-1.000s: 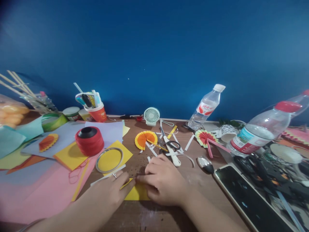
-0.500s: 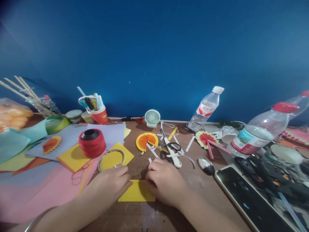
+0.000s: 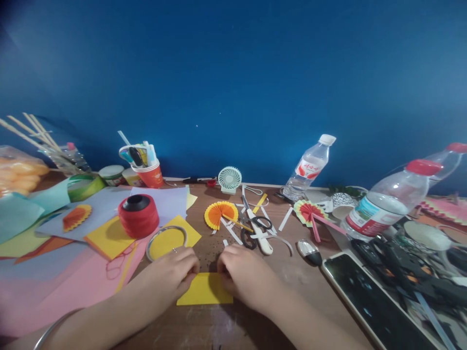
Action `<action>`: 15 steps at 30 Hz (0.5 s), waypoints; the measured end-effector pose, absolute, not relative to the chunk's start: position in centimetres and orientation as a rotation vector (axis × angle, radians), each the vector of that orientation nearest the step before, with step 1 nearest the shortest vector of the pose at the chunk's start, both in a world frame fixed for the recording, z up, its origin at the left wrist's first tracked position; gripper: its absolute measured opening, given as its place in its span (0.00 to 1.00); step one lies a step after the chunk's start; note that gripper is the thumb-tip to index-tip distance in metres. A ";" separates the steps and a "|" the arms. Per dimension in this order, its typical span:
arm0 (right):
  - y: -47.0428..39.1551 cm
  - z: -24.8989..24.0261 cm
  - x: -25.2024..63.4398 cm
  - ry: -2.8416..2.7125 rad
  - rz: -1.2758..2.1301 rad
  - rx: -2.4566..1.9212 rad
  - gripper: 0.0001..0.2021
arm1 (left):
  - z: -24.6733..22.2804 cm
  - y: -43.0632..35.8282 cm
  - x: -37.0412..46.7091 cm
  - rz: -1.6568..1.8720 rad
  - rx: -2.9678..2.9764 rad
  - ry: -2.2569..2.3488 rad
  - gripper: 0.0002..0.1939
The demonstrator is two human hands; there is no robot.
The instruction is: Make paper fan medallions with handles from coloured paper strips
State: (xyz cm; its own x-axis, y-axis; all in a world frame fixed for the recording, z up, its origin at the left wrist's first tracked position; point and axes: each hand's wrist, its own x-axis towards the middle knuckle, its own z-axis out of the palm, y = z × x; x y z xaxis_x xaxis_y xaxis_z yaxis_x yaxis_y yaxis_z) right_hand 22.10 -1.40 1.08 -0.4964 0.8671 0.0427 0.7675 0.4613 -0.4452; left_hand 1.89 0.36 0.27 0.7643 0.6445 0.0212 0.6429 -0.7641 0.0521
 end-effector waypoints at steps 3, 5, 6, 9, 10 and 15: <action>-1.3 1.2 22.2 -2.540 0.475 -1.329 0.08 | 0.1 0.2 1.9 -0.072 3.113 0.957 0.07; -1.4 1.3 22.2 -2.608 0.422 -1.287 0.08 | 0.3 -0.1 2.0 -0.162 3.187 0.917 0.07; -1.4 1.4 22.3 -2.643 0.402 -1.271 0.07 | 0.5 -0.2 2.0 -0.192 3.194 0.906 0.07; -1.5 1.7 22.4 -2.724 0.385 -1.231 0.07 | 1.3 -0.5 2.2 -0.190 3.163 0.908 0.09; -1.5 1.8 22.4 -2.738 0.387 -1.219 0.07 | 1.5 -0.6 2.3 -0.156 3.154 0.921 0.09; -1.7 2.1 22.4 -2.777 0.359 -1.143 0.09 | 1.6 -0.8 2.4 -0.079 3.149 0.909 0.09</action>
